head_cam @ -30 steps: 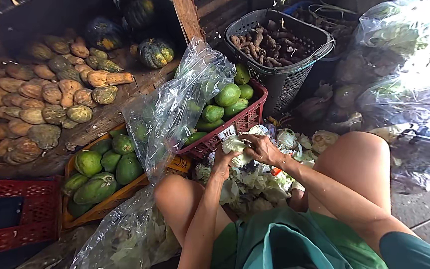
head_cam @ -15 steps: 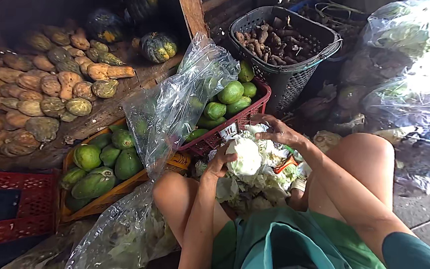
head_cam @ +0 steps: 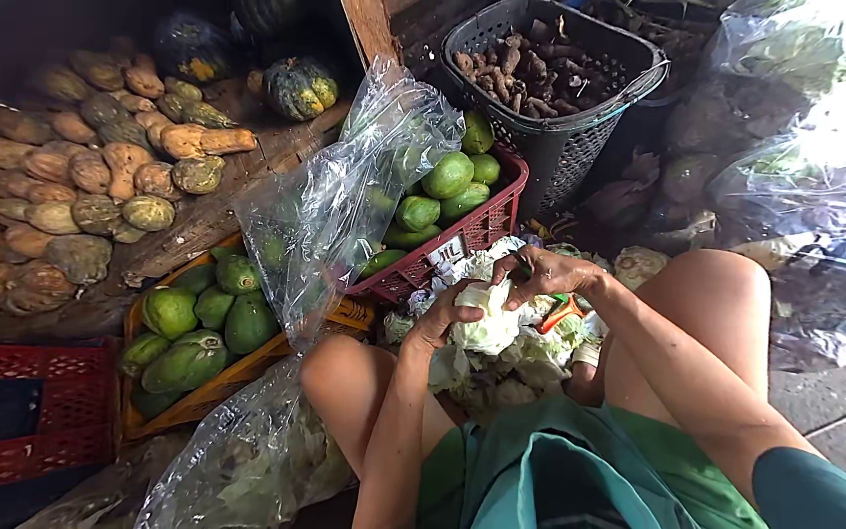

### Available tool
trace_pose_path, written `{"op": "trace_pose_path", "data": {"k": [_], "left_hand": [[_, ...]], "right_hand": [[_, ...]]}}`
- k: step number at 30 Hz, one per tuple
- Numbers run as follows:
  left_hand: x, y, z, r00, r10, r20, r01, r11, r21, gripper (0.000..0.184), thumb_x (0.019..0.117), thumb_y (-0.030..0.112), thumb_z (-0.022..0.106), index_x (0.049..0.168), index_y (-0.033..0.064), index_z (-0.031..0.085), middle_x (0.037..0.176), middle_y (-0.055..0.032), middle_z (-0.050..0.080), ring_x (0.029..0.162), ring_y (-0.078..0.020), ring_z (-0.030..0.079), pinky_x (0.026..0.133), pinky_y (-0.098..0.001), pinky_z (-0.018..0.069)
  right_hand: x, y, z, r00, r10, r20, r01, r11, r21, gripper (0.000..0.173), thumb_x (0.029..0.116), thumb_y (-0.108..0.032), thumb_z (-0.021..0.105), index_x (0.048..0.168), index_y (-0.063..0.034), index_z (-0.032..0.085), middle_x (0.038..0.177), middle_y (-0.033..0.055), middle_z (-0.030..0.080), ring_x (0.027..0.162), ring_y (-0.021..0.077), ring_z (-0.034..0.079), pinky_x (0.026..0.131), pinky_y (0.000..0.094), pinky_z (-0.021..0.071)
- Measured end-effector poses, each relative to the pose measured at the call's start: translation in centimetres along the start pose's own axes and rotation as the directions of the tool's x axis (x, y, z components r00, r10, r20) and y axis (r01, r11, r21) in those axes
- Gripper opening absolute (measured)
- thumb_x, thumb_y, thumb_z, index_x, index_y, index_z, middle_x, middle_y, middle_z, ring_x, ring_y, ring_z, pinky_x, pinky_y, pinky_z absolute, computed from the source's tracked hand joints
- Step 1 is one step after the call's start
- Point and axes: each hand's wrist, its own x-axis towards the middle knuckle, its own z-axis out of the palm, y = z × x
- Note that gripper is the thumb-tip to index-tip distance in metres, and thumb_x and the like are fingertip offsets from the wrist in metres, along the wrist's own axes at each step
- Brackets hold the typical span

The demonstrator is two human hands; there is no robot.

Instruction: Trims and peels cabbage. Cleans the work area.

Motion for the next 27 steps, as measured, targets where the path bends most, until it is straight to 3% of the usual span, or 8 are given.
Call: {"op": "trace_pose_path", "data": {"k": [8, 10, 12, 15, 18, 20, 23, 27], "left_hand": [[-1.4, 1.1, -1.0, 0.865, 0.117, -0.488, -0.332, 0.863, -0.38, 0.085, 0.0414, 0.051, 0.095, 0.108, 0.0085, 0.064, 0.092, -0.0052, 0.073, 0.085, -0.0157, 0.073, 0.076, -0.0361, 0.0628], [-1.1, 1.1, -1.0, 0.859, 0.096, -0.503, -0.39, 0.76, -0.519, 0.083, 0.0544, 0.055, 0.091, 0.118, 0.0098, 0.062, 0.104, -0.0133, 0.071, 0.093, -0.027, 0.072, 0.078, -0.0469, 0.0617], [-0.8, 1.1, -0.7, 0.885, 0.041, -0.465, -0.365, 0.681, -0.635, 0.079, 0.0848, 0.072, 0.057, 0.135, 0.0112, 0.052, 0.119, -0.0241, 0.065, 0.099, -0.0418, 0.068, 0.076, -0.0583, 0.0587], [-0.4, 1.7, -0.4, 0.905, -0.054, -0.422, -0.31, 0.596, -0.74, 0.098, 0.0833, 0.09, 0.027, 0.143, 0.0143, 0.046, 0.125, -0.0286, 0.061, 0.102, -0.0494, 0.065, 0.076, -0.065, 0.056], [0.1, 2.2, 0.3, 0.871, -0.091, -0.483, -0.346, 0.584, -0.735, 0.096, 0.0833, 0.09, 0.026, 0.146, 0.0189, 0.044, 0.133, -0.0257, 0.057, 0.108, -0.0472, 0.062, 0.08, -0.065, 0.0537], [0.5, 2.3, 0.9, 0.847, -0.083, -0.525, -0.376, 0.604, -0.702, 0.089, 0.0874, 0.086, 0.024, 0.144, 0.0213, 0.045, 0.134, -0.0202, 0.058, 0.112, -0.0411, 0.062, 0.082, -0.0611, 0.0538], [1.0, 1.8, 1.3, 0.854, 0.006, -0.52, -0.412, 0.617, -0.671, 0.074, 0.0961, 0.075, 0.031, 0.143, 0.0198, 0.045, 0.136, -0.0163, 0.058, 0.12, -0.0364, 0.059, 0.093, -0.0601, 0.0514], [1.5, 1.2, 1.4, 0.855, 0.046, -0.516, -0.422, 0.64, -0.642, 0.06, 0.1026, 0.061, 0.035, 0.141, 0.0156, 0.046, 0.13, -0.0157, 0.061, 0.117, -0.0323, 0.061, 0.094, -0.0537, 0.0535]], "right_hand": [[-3.0, -0.3, -3.8, 0.959, -0.18, -0.219, 0.18, 0.983, -0.019, 0.013, 0.0746, -0.003, 0.076, 0.083, -0.0112, 0.071, 0.085, -0.0033, 0.071, 0.076, 0.0039, 0.065, 0.068, 0.0218, 0.0554], [-3.2, -0.1, -4.4, 0.946, -0.192, -0.262, 0.203, 0.979, 0.015, 0.013, 0.0769, -0.005, 0.075, 0.086, -0.0132, 0.071, 0.084, -0.0055, 0.071, 0.074, 0.0021, 0.065, 0.067, 0.0204, 0.0556], [-3.5, -0.2, -4.8, 0.928, -0.164, -0.335, 0.195, 0.979, 0.062, 0.016, 0.0775, -0.001, 0.073, 0.088, -0.013, 0.07, 0.079, -0.0058, 0.071, 0.069, 0.0012, 0.065, 0.063, 0.0191, 0.0552], [-2.9, -0.3, -5.0, 0.858, -0.081, -0.508, 0.038, 0.995, -0.093, 0.019, 0.0758, 0.003, 0.076, 0.088, -0.009, 0.067, 0.075, -0.0019, 0.069, 0.063, 0.0042, 0.063, 0.058, 0.0223, 0.054], [-1.4, 0.6, -3.8, 0.81, -0.054, -0.584, -0.243, 0.875, -0.418, 0.059, 0.0743, -0.011, 0.091, 0.127, -0.0037, 0.067, 0.12, 0.0205, 0.068, 0.104, 0.035, 0.067, 0.09, 0.0586, 0.0545], [-0.2, 0.7, -1.4, 0.823, 0.004, -0.569, -0.231, 0.916, -0.328, 0.061, 0.0811, -0.015, 0.088, 0.135, -0.004, 0.062, 0.126, 0.0166, 0.068, 0.108, 0.0279, 0.067, 0.094, 0.0507, 0.0555], [1.8, 0.9, 2.8, 0.86, 0.146, -0.49, -0.08, 0.985, 0.152, 0.031, 0.0955, -0.011, 0.07, 0.124, -0.004, 0.061, 0.092, 0.0018, 0.069, 0.054, 0.0003, 0.046, 0.047, 0.0181, 0.0388], [2.7, 1.9, 4.6, 0.732, -0.013, -0.682, -0.082, 0.991, -0.106, 0.052, 0.0904, -0.029, 0.073, 0.127, 0.0023, 0.054, 0.099, 0.013, 0.064, 0.081, 0.0202, 0.063, 0.072, 0.0412, 0.0545]]}}
